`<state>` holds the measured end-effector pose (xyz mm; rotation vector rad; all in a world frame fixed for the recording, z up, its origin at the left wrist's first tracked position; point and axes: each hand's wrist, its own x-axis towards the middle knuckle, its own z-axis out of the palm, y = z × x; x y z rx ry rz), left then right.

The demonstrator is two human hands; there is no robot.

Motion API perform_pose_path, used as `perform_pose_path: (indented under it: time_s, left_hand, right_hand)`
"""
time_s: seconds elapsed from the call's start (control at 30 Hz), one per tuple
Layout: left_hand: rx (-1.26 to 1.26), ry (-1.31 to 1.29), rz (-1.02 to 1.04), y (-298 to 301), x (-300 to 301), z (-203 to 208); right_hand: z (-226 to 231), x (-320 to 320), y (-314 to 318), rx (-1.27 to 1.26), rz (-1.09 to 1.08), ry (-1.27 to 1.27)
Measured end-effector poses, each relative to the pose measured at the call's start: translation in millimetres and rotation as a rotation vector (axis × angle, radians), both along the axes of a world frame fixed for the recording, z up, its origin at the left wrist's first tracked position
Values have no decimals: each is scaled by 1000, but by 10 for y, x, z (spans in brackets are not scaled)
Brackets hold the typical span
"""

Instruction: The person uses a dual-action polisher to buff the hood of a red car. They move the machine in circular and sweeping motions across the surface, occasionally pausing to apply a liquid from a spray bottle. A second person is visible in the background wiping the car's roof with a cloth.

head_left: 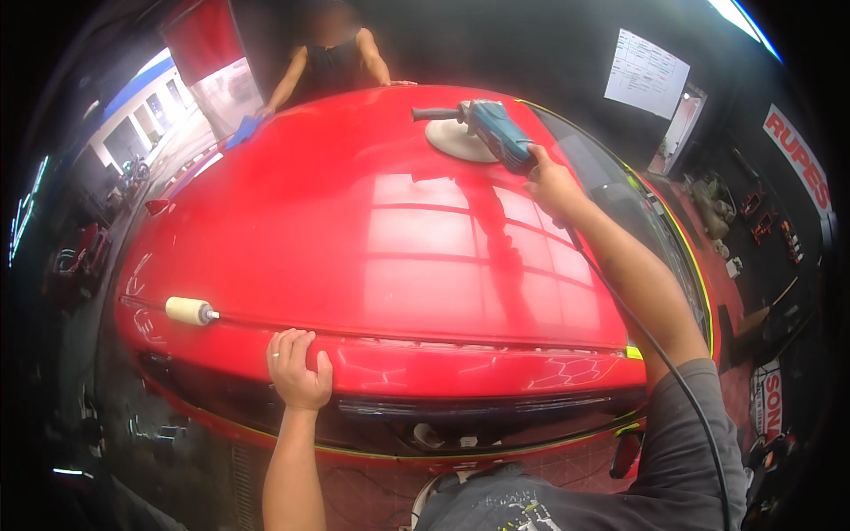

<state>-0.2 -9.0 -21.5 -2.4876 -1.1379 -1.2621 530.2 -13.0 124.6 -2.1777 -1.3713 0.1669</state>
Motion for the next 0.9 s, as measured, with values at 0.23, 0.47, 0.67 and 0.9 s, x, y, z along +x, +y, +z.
perform_pose_path:
  time_s: [0.23,0.47,0.67,0.9]
  left_hand:
    - [-12,9,5,-14,19,28]
    - [-3,-6,7,-4,23,19]
    - [-9,-10,9,-14,-21,61]
    - [-8,-27,6,-3,-16,103]
  right_hand:
    - [-5,102,-100,-29,13,-42]
    - [-12,-14,-37,-14,50,-39]
    - [75,-260,63,-12,69,-10]
    - [173,-318,106,-63,74,-24]
